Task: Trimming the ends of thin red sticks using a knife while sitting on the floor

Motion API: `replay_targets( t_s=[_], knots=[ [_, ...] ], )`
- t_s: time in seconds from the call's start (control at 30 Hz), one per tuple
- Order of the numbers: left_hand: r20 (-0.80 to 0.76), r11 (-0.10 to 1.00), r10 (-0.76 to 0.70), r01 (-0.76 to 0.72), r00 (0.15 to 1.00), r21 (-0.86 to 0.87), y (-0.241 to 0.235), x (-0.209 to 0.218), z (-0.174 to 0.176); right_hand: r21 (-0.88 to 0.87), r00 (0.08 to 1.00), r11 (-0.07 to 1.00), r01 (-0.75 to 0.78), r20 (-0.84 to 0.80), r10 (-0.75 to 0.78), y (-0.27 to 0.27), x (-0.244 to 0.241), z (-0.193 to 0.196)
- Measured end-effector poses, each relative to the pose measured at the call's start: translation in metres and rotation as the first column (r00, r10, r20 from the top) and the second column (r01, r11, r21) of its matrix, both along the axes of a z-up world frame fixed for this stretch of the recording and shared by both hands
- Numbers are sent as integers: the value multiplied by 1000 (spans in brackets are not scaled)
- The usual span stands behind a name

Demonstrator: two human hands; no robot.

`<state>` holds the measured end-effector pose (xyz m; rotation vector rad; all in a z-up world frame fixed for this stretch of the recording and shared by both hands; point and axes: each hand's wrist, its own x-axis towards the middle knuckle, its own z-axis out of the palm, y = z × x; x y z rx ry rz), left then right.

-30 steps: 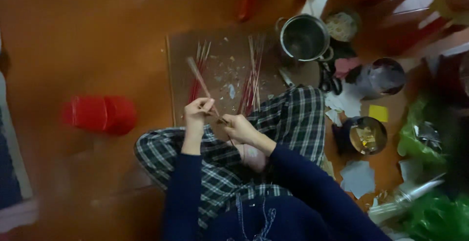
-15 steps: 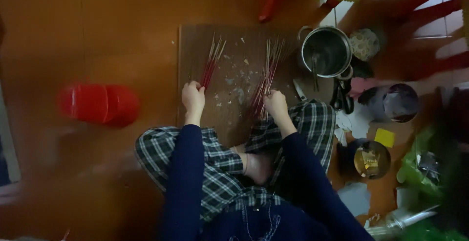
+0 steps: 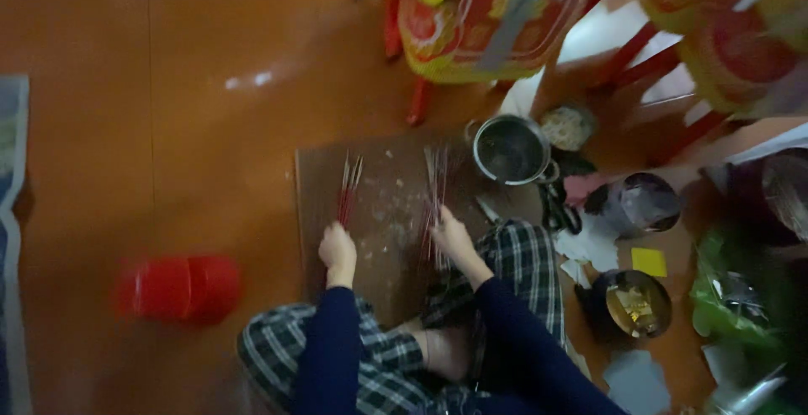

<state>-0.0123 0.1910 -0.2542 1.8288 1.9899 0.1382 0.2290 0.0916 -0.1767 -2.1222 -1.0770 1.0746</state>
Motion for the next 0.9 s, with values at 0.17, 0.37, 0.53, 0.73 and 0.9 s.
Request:
replay_targets(
  t_s=[0.17, 0.37, 0.53, 0.73, 0.9],
  knots=[
    [-29, 997, -40, 41, 999, 65, 8, -3, -35, 149, 994, 984, -102, 50, 96, -3, -1, -24],
    [108, 995, 52, -61, 993, 79, 5, 8, -23, 199, 983, 966, -166, -44, 178, -19, -21, -25],
    [629, 981, 175, -190, 758, -43, -50, 39, 33, 243, 907, 970, -27, -402, 126, -51, -57, -7],
    [907, 964, 240, -192, 346, -181, -106, 40, 49, 312, 833, 950, 10, -527, 165, -64, -78, -35],
    [958, 937, 276, -242, 76, -251, -89, 20, 33, 343, 774, 939, -29, -587, 238, -87, -78, -17]
  ],
)
